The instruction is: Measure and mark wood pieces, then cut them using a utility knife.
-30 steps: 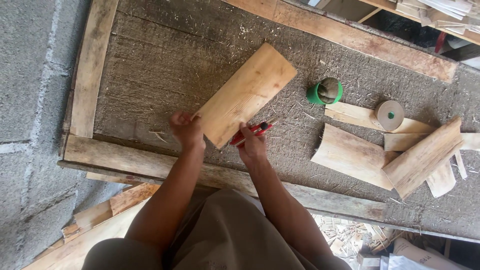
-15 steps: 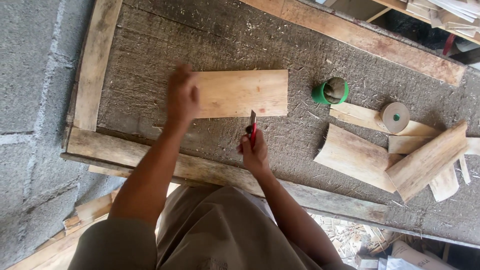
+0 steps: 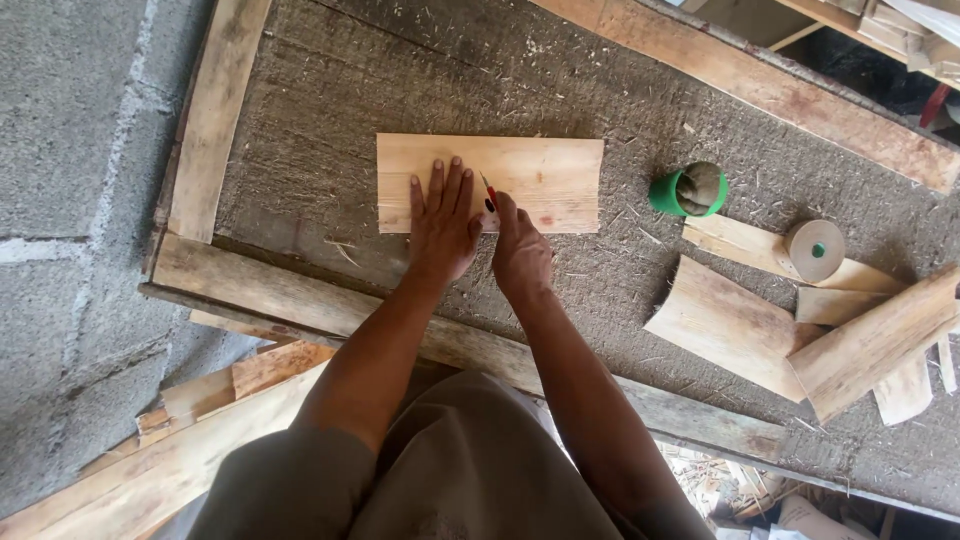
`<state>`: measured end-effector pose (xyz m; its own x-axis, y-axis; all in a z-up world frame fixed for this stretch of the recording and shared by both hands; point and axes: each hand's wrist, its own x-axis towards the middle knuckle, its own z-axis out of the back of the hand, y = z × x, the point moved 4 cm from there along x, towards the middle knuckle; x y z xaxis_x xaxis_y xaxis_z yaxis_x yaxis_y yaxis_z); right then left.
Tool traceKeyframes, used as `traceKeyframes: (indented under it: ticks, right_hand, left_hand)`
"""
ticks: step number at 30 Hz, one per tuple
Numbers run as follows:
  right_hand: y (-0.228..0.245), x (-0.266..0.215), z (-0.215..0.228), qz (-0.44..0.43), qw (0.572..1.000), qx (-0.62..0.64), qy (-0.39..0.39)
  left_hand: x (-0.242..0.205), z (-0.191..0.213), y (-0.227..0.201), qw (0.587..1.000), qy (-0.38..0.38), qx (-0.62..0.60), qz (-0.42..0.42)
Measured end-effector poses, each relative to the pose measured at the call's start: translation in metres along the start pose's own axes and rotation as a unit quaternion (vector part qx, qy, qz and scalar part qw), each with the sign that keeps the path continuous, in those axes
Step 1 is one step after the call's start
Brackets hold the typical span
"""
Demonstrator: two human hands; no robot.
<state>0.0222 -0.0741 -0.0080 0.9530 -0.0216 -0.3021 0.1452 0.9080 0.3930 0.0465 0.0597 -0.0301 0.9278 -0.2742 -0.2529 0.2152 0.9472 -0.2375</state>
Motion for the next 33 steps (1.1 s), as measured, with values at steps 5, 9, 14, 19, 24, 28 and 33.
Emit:
traceKeyframes:
  ticks: [5,9,14,19,24,28,33]
  right_hand:
    - [0.01,0.008,-0.003,-0.009,0.993,-0.092,0.077]
    - [0.008,0.007,-0.012,-0.011,0.988,-0.113,0.101]
    - [0.011,0.005,-0.012,0.001,0.993,-0.09,0.08]
    - [0.008,0.002,-0.014,0.022,0.998,-0.053,0.027]
    - [0.001,0.003,-0.022,0.027,0.997,-0.061,0.023]
    - [0.009,0.004,-0.012,0.025,0.996,-0.079,0.042]
    - [0.011,0.008,-0.014,-0.004,0.991,-0.1,0.092]
  left_hand:
    - [0.004,-0.007,0.0,1.0,0.016,0.002,0.006]
    - [0.005,-0.004,-0.001,1.0,0.013,0.003,0.007]
    - [0.003,-0.005,-0.001,1.0,-0.001,-0.008,0.006]
    - [0.0,-0.003,-0.002,1.0,-0.017,0.013,0.005]
    - [0.002,-0.006,-0.002,1.0,-0.01,-0.004,0.01]
    - [0.002,-0.001,-0.003,1.0,-0.013,0.008,0.008]
    - [0.003,-0.004,-0.002,1.0,-0.009,-0.009,0.009]
